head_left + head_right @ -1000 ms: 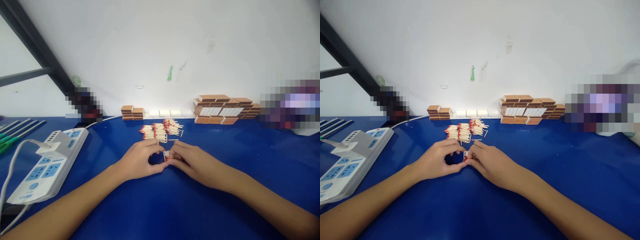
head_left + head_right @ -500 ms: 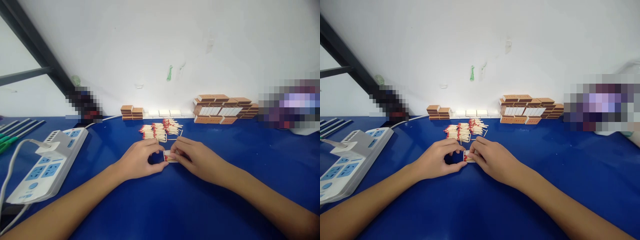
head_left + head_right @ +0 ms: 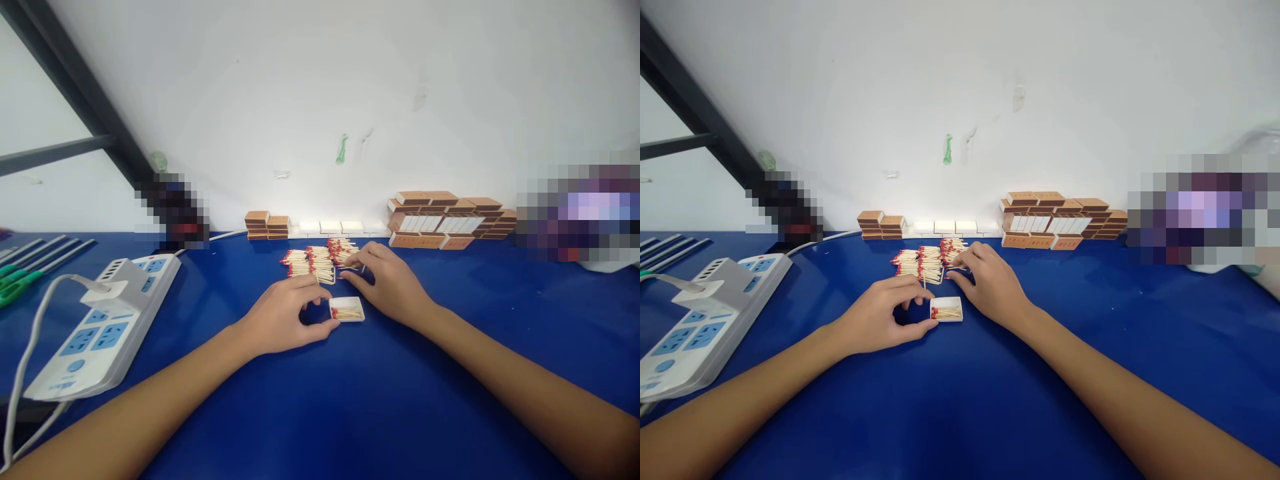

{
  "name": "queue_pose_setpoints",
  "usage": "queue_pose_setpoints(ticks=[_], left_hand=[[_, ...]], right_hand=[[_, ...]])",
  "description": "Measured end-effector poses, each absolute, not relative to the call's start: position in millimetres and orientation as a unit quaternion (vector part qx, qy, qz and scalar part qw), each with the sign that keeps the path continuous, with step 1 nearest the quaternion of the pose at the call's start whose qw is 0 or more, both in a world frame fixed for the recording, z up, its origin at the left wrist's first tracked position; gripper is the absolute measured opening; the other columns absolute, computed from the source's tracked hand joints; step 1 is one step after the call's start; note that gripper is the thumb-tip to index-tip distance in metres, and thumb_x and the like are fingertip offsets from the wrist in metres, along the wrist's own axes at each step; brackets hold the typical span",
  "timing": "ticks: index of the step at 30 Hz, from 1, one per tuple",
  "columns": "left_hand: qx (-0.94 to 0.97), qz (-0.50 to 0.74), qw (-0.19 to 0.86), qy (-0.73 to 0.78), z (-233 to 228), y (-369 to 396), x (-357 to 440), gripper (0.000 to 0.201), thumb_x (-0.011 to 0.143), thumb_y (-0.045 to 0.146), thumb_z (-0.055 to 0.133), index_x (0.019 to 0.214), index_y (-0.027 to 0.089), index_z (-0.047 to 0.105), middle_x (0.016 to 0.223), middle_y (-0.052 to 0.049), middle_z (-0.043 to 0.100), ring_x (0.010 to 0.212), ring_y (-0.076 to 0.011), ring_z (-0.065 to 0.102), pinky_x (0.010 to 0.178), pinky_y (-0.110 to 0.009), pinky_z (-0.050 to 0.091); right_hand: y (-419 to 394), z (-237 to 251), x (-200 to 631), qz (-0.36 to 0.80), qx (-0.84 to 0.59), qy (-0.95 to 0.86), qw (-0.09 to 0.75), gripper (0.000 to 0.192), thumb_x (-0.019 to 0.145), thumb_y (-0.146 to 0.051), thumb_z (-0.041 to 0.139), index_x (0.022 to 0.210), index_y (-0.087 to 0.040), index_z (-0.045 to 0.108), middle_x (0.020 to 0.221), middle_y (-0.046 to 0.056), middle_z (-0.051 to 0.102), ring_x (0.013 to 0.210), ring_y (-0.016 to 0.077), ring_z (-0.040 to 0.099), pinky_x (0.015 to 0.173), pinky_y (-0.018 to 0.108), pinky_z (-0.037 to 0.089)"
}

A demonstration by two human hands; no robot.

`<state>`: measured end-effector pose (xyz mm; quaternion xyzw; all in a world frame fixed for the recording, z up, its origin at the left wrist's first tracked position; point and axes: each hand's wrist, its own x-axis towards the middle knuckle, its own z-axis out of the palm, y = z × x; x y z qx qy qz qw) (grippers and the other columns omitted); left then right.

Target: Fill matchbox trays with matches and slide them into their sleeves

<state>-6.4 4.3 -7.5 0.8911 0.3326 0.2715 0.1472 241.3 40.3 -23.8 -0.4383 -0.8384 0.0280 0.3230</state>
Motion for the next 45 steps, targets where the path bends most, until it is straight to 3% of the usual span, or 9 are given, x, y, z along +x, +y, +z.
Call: queue_pose_setpoints(ticks=[9, 18, 27, 33, 40, 45], left_hand=[[0.889, 0.266, 0.158, 0.339, -8.1, 4.2, -6.5, 0.029, 0.090, 0.040, 0.075, 0.110, 0.020, 0.073, 0.092, -0.002, 0.069, 0.077, -0.0157, 0.063, 0.067, -0.029, 0.051], [0.890, 0.269, 0.157, 0.334, -9.5, 4.5, -3.8, 0.029, 0.090, 0.040, 0.075, 0.110, 0.019, 0.073, 0.092, -0.002, 0.069, 0.076, -0.0152, 0.062, 0.069, -0.030, 0.051], [0.886, 0.268, 0.158, 0.343, -10.6, 5.9, -5.0, 0.029, 0.090, 0.041, 0.076, 0.109, 0.020, 0.073, 0.091, 0.000, 0.067, 0.073, -0.0135, 0.060, 0.069, -0.029, 0.050], [0.884, 0.269, 0.160, 0.347, -10.8, 5.2, -5.6, 0.028, 0.090, 0.040, 0.076, 0.110, 0.020, 0.073, 0.091, 0.000, 0.067, 0.074, -0.0139, 0.061, 0.069, -0.029, 0.050], [0.884, 0.268, 0.163, 0.348, -10.3, 5.7, -6.4, 0.028, 0.090, 0.040, 0.076, 0.110, 0.021, 0.073, 0.091, -0.001, 0.068, 0.074, -0.0141, 0.061, 0.069, -0.029, 0.050], [0.886, 0.263, 0.157, 0.349, -9.3, 6.6, -7.1, 0.028, 0.090, 0.040, 0.076, 0.110, 0.021, 0.073, 0.091, -0.001, 0.068, 0.074, -0.0143, 0.061, 0.069, -0.030, 0.049]], right_hand=[[42.1, -19.2, 250.6, 0.047, -0.441, -0.855, 0.269, 0.017, 0.101, -0.030, 0.062, 0.113, -0.018, 0.066, 0.108, 0.011, 0.060, 0.101, 0.0267, 0.059, 0.090, 0.043, 0.052], [52.2, -24.2, 247.4, 0.028, -0.444, -0.859, 0.253, 0.009, 0.103, -0.023, 0.058, 0.096, -0.019, 0.062, 0.101, 0.010, 0.061, 0.099, 0.0267, 0.056, 0.088, 0.040, 0.049], [52.7, -31.1, 251.3, -0.044, -0.434, -0.876, 0.207, 0.017, 0.106, -0.028, 0.054, 0.093, -0.020, 0.061, 0.099, 0.011, 0.062, 0.094, 0.0279, 0.054, 0.084, 0.041, 0.047], [47.7, -27.6, 256.0, 0.015, -0.440, -0.876, 0.199, 0.021, 0.106, -0.030, 0.055, 0.090, -0.019, 0.062, 0.097, 0.010, 0.063, 0.093, 0.0267, 0.055, 0.084, 0.040, 0.048], [45.2, -29.9, 253.9, -0.070, -0.425, -0.891, 0.142, 0.029, 0.109, -0.029, 0.046, 0.093, -0.014, 0.066, 0.095, 0.015, 0.062, 0.091, 0.0290, 0.054, 0.082, 0.042, 0.048], [43.7, -26.9, 254.5, -0.064, -0.412, -0.900, 0.127, 0.035, 0.111, -0.029, 0.038, 0.095, -0.014, 0.065, 0.098, 0.017, 0.063, 0.093, 0.0295, 0.055, 0.083, 0.043, 0.048]])
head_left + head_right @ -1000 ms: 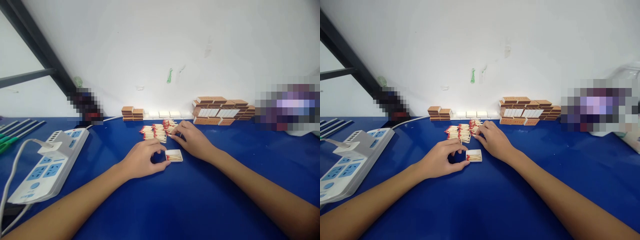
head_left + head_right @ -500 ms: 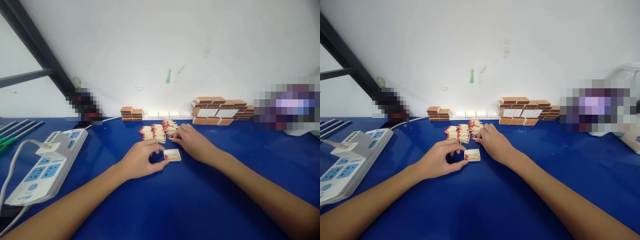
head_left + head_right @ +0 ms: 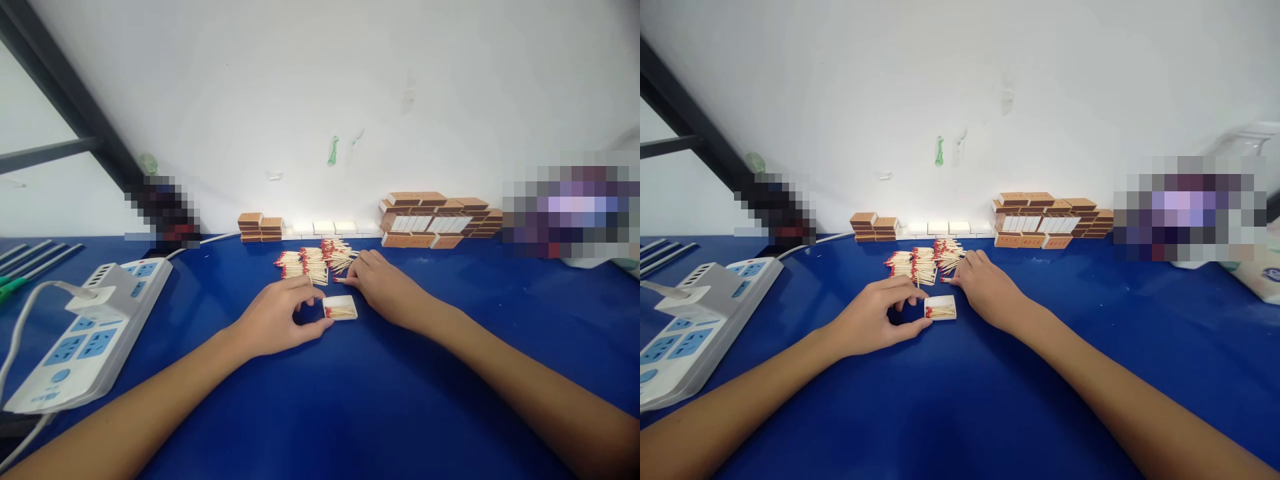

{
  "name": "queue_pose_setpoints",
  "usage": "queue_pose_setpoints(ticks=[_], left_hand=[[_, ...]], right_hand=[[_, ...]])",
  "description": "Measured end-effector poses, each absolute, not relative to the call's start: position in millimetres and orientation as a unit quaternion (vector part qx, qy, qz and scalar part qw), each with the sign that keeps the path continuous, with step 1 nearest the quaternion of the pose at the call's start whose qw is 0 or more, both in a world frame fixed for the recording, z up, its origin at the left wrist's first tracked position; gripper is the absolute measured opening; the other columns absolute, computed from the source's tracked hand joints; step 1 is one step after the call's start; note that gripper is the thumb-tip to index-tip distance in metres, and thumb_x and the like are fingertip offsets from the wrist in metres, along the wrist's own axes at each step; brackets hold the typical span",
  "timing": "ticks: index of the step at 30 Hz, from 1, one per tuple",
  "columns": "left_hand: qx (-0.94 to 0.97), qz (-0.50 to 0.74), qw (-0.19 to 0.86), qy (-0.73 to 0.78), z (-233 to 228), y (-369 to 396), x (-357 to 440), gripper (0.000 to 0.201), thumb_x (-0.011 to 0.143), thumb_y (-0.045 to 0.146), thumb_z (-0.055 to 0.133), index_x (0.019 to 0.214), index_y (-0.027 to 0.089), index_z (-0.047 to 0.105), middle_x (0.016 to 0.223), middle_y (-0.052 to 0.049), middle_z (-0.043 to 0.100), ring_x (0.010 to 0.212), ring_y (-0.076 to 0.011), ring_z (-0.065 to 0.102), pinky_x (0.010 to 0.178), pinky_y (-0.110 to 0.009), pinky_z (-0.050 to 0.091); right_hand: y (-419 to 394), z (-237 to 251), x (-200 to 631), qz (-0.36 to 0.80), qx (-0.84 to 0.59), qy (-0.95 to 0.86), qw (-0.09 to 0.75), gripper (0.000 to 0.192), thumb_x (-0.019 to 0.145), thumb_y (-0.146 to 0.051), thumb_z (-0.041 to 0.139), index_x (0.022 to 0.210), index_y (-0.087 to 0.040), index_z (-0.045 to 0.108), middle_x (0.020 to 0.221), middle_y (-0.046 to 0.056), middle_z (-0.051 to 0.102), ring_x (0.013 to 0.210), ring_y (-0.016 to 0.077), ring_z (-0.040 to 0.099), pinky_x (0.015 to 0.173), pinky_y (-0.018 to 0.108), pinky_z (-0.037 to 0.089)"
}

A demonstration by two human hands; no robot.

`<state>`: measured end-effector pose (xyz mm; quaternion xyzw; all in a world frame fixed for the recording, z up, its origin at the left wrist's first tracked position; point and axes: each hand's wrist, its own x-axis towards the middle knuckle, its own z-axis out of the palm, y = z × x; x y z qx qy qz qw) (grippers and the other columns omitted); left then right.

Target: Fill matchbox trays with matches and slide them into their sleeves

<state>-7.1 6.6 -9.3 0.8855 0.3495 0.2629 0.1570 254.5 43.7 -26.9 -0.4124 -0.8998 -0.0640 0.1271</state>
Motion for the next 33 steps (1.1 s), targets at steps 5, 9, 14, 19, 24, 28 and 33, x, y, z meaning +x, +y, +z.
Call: queue_pose_setpoints(ticks=[5, 9, 14, 19, 24, 28, 33], left_hand=[[0.877, 0.271, 0.133, 0.373, -8.4, 8.9, -10.1, 0.023, 0.091, 0.039, 0.075, 0.105, 0.021, 0.074, 0.089, 0.000, 0.067, 0.074, -0.0141, 0.060, 0.067, -0.029, 0.047], [0.871, 0.273, 0.121, 0.389, -8.7, 10.4, -9.9, 0.023, 0.090, 0.040, 0.075, 0.103, 0.021, 0.073, 0.089, 0.000, 0.067, 0.072, -0.0135, 0.059, 0.066, -0.029, 0.047], [0.875, 0.267, 0.123, 0.386, -8.6, 9.3, -7.7, 0.024, 0.091, 0.040, 0.074, 0.106, 0.021, 0.074, 0.091, -0.001, 0.068, 0.075, -0.0149, 0.061, 0.068, -0.030, 0.048], [0.876, 0.267, 0.124, 0.382, -8.2, 7.1, -8.1, 0.025, 0.090, 0.040, 0.075, 0.108, 0.022, 0.074, 0.092, -0.001, 0.069, 0.077, -0.0156, 0.062, 0.068, -0.030, 0.048], [0.878, 0.265, 0.127, 0.377, -7.8, 6.1, -7.6, 0.025, 0.090, 0.038, 0.075, 0.109, 0.022, 0.074, 0.094, -0.001, 0.070, 0.078, -0.0163, 0.063, 0.069, -0.030, 0.049], [0.879, 0.264, 0.127, 0.376, -7.7, 6.3, -7.4, 0.025, 0.090, 0.038, 0.076, 0.109, 0.023, 0.074, 0.094, -0.001, 0.070, 0.078, -0.0164, 0.063, 0.069, -0.030, 0.049], [0.882, 0.266, 0.126, 0.369, -7.4, 6.0, -7.7, 0.024, 0.091, 0.038, 0.075, 0.108, 0.022, 0.074, 0.090, -0.001, 0.069, 0.077, -0.0156, 0.062, 0.069, -0.030, 0.049]], right_hand=[[36.1, -16.7, 256.1, -0.025, -0.425, -0.887, 0.181, 0.025, 0.109, -0.029, 0.046, 0.092, -0.017, 0.060, 0.097, 0.013, 0.062, 0.091, 0.0273, 0.056, 0.082, 0.041, 0.048], [19.6, -3.9, 252.7, 0.049, -0.409, -0.883, 0.224, 0.021, 0.109, -0.029, 0.049, 0.092, -0.020, 0.057, 0.096, 0.009, 0.061, 0.091, 0.0244, 0.057, 0.079, 0.036, 0.048], [6.0, -0.6, 244.4, 0.063, -0.384, -0.895, 0.216, 0.019, 0.108, -0.022, 0.048, 0.091, -0.020, 0.055, 0.095, 0.008, 0.062, 0.090, 0.0239, 0.058, 0.078, 0.036, 0.049], [5.4, -7.4, 239.0, 0.030, -0.376, -0.907, 0.186, 0.020, 0.108, -0.018, 0.045, 0.093, -0.019, 0.058, 0.097, 0.011, 0.063, 0.090, 0.0251, 0.058, 0.081, 0.039, 0.050], [2.8, -6.5, 233.5, 0.010, -0.369, -0.910, 0.186, 0.021, 0.108, -0.020, 0.045, 0.092, -0.019, 0.060, 0.095, 0.012, 0.063, 0.090, 0.0264, 0.058, 0.080, 0.040, 0.050], [3.7, -0.7, 238.0, 0.081, -0.384, -0.897, 0.205, 0.014, 0.105, -0.022, 0.052, 0.094, -0.021, 0.061, 0.100, 0.009, 0.064, 0.094, 0.0242, 0.060, 0.080, 0.037, 0.050], [15.5, 4.7, 255.1, 0.202, -0.416, -0.859, 0.221, 0.012, 0.100, -0.030, 0.063, 0.093, -0.022, 0.067, 0.090, 0.003, 0.060, 0.077, 0.0172, 0.056, 0.068, 0.030, 0.046]])
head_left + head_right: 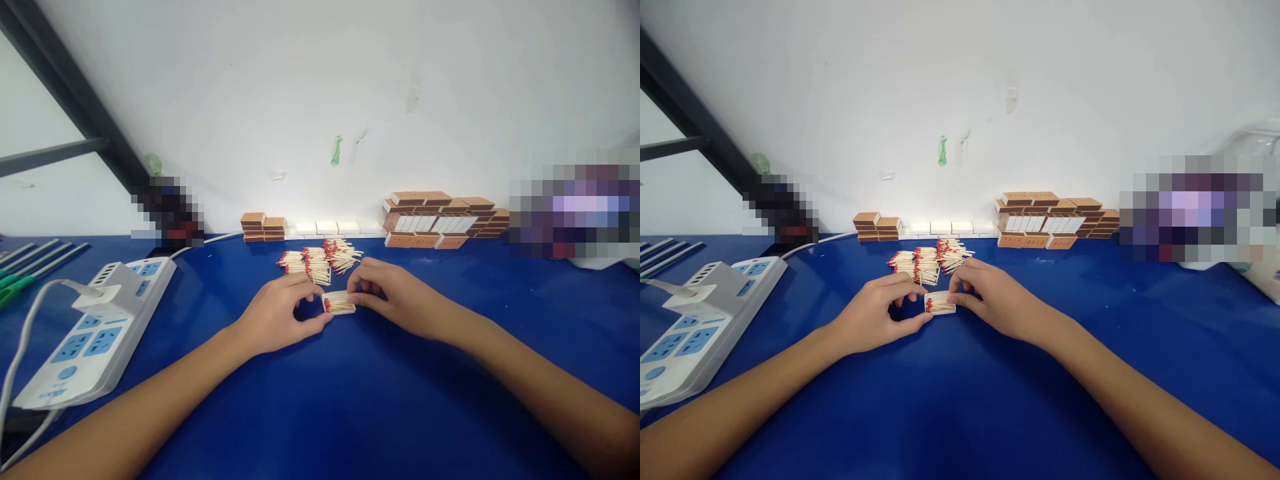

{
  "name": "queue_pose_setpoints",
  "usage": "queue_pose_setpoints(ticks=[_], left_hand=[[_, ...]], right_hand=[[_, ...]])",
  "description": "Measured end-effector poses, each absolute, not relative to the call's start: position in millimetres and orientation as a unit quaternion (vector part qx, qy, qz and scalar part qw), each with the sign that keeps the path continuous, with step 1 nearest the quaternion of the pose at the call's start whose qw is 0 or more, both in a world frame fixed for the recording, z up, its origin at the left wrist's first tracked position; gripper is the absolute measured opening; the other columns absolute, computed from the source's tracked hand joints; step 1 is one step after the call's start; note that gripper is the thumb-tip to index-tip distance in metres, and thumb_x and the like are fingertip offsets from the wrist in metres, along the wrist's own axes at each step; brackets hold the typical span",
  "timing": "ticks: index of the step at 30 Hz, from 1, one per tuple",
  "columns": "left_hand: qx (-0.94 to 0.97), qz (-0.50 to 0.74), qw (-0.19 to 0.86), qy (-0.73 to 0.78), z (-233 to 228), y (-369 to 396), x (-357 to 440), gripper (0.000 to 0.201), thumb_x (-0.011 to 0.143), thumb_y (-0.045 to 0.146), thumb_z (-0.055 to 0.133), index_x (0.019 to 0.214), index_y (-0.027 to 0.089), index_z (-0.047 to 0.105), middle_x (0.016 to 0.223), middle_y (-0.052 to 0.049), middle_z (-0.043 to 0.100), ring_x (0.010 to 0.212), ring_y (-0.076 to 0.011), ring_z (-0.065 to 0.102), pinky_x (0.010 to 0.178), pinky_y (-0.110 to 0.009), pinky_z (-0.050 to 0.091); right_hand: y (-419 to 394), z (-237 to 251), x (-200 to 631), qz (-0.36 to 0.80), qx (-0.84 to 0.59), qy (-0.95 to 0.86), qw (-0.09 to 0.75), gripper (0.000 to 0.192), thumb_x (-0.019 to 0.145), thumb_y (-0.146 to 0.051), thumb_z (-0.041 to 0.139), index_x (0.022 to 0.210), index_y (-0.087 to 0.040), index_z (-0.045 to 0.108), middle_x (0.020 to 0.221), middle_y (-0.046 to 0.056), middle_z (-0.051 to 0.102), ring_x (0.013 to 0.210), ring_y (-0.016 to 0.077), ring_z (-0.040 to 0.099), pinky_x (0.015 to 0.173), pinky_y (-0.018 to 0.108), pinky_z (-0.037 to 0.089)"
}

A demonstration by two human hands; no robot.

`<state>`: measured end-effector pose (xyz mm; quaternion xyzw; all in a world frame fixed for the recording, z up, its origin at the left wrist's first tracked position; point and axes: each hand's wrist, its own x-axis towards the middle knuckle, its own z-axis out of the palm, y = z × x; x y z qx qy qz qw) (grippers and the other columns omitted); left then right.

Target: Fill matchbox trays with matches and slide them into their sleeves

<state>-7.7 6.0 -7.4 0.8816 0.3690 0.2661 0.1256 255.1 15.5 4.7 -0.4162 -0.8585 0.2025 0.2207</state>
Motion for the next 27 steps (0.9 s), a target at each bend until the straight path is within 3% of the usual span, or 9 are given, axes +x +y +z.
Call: queue_pose_setpoints(ticks=[3, 11, 17, 22, 27], left_hand=[[0.883, 0.265, 0.125, 0.368, -7.4, 5.4, -7.6, 0.023, 0.090, 0.039, 0.076, 0.106, 0.022, 0.074, 0.090, 0.000, 0.069, 0.078, -0.0153, 0.062, 0.069, -0.029, 0.048], [0.881, 0.262, 0.141, 0.368, -6.6, 4.1, -7.7, 0.026, 0.090, 0.039, 0.075, 0.110, 0.022, 0.074, 0.092, -0.001, 0.069, 0.077, -0.0156, 0.063, 0.070, -0.030, 0.050], [0.885, 0.259, 0.141, 0.361, -5.8, 4.0, -6.2, 0.026, 0.091, 0.040, 0.074, 0.110, 0.021, 0.073, 0.093, -0.002, 0.069, 0.076, -0.0155, 0.062, 0.070, -0.031, 0.050], [0.885, 0.257, 0.141, 0.363, -5.9, 4.8, -6.8, 0.026, 0.091, 0.039, 0.074, 0.110, 0.022, 0.073, 0.092, -0.002, 0.069, 0.076, -0.0161, 0.063, 0.068, -0.030, 0.049], [0.885, 0.258, 0.139, 0.363, -6.5, 5.0, -7.2, 0.025, 0.093, 0.041, 0.073, 0.109, 0.022, 0.073, 0.092, -0.002, 0.069, 0.076, -0.0155, 0.062, 0.068, -0.030, 0.050]], right_hand=[[18.0, 5.7, 257.8, 0.242, -0.426, -0.843, 0.224, 0.017, 0.097, -0.035, 0.068, 0.087, -0.022, 0.070, 0.079, 0.000, 0.056, 0.070, 0.0154, 0.051, 0.062, 0.028, 0.041], [18.7, 3.2, 253.1, 0.238, -0.424, -0.837, 0.253, 0.021, 0.100, -0.037, 0.062, 0.089, -0.022, 0.071, 0.075, 0.000, 0.056, 0.066, 0.0151, 0.050, 0.061, 0.028, 0.042], [51.7, -14.4, 263.3, 0.025, -0.395, -0.875, 0.280, 0.016, 0.101, -0.027, 0.060, 0.113, -0.021, 0.069, 0.108, 0.011, 0.062, 0.100, 0.0258, 0.060, 0.089, 0.041, 0.051], [56.6, -20.7, 260.5, 0.028, -0.402, -0.879, 0.255, 0.012, 0.103, -0.023, 0.056, 0.097, -0.021, 0.066, 0.102, 0.010, 0.062, 0.099, 0.0259, 0.058, 0.088, 0.040, 0.050], [57.1, -20.7, 261.4, 0.068, -0.416, -0.870, 0.256, 0.010, 0.103, -0.025, 0.058, 0.097, -0.020, 0.065, 0.101, 0.009, 0.062, 0.098, 0.0252, 0.057, 0.089, 0.039, 0.050]])
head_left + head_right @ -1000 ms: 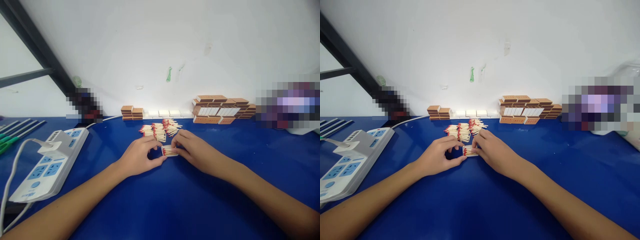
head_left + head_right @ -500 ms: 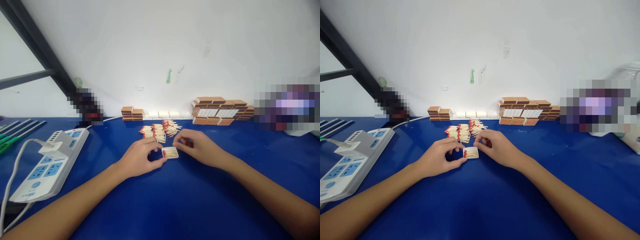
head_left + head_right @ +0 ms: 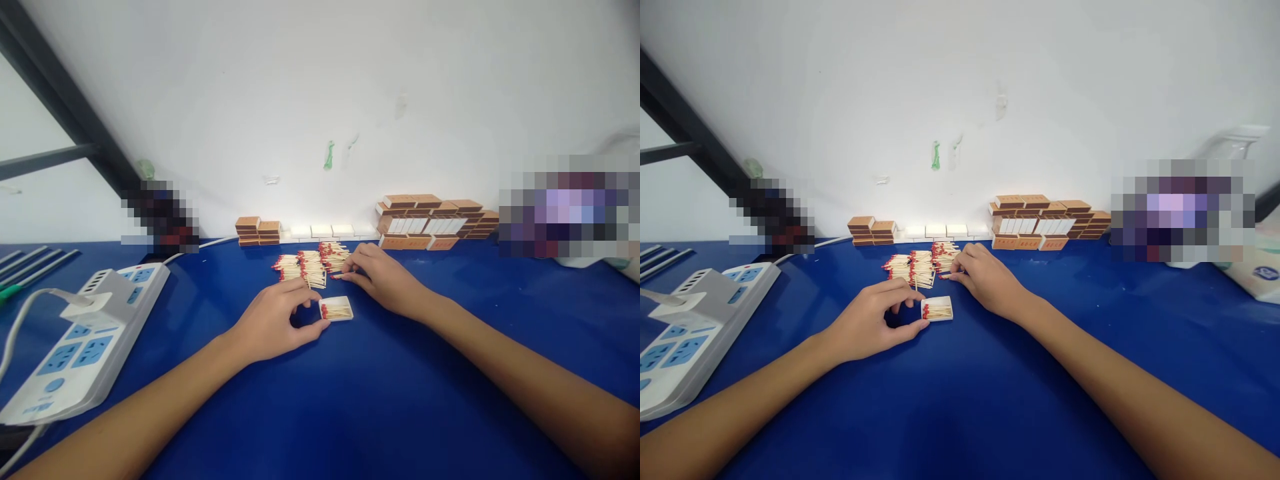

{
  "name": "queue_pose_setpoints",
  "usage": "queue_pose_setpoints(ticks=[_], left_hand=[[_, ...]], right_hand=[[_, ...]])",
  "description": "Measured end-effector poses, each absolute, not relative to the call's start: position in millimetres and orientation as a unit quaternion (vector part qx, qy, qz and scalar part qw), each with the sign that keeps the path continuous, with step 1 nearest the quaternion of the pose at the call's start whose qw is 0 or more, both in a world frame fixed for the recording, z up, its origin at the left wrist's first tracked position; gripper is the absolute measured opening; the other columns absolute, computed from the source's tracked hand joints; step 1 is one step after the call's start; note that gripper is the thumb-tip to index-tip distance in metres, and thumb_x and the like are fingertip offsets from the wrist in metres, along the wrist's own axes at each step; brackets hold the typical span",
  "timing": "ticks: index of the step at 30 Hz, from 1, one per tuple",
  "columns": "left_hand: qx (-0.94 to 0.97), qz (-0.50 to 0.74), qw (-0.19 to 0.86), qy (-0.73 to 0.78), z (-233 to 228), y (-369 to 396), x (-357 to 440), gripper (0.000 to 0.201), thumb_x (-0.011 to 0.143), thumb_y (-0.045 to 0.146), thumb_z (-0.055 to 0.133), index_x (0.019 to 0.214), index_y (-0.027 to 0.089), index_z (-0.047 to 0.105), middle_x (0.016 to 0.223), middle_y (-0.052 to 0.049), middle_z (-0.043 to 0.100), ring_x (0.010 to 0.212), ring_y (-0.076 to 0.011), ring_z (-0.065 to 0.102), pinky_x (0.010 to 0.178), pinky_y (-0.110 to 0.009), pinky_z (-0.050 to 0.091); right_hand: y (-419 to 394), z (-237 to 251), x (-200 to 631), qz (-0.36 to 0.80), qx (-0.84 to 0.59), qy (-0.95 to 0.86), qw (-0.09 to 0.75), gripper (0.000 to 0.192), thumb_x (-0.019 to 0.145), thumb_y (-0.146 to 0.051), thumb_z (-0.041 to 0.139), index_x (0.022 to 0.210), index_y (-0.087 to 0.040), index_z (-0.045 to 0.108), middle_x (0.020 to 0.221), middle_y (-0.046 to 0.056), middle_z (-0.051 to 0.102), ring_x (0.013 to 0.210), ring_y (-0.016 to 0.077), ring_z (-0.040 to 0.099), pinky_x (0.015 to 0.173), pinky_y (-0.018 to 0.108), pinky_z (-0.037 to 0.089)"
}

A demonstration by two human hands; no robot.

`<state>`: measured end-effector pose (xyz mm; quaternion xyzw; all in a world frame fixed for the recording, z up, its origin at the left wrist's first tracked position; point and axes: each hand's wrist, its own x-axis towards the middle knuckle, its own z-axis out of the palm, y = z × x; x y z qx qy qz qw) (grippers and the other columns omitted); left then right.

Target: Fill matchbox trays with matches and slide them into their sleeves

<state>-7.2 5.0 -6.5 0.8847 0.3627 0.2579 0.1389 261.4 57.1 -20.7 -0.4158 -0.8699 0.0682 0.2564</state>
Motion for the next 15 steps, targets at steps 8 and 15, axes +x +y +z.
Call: queue_pose_setpoints(ticks=[8, 15], left_hand=[[0.885, 0.257, 0.140, 0.363, -3.8, 4.2, -5.5, 0.025, 0.092, 0.039, 0.073, 0.109, 0.021, 0.073, 0.091, -0.002, 0.069, 0.074, -0.0157, 0.062, 0.067, -0.030, 0.049], [0.882, 0.260, 0.143, 0.366, -6.1, 5.0, -6.2, 0.025, 0.092, 0.040, 0.074, 0.108, 0.021, 0.073, 0.090, -0.002, 0.068, 0.074, -0.0155, 0.061, 0.067, -0.030, 0.049]], right_hand=[[55.8, -21.9, 262.8, 0.041, -0.434, -0.872, 0.223, 0.018, 0.104, -0.025, 0.052, 0.089, -0.020, 0.060, 0.098, 0.010, 0.062, 0.094, 0.0256, 0.056, 0.084, 0.039, 0.049], [51.9, -18.2, 264.8, 0.037, -0.422, -0.871, 0.248, 0.017, 0.106, -0.024, 0.048, 0.092, -0.020, 0.058, 0.098, 0.010, 0.061, 0.095, 0.0262, 0.055, 0.084, 0.039, 0.048]])
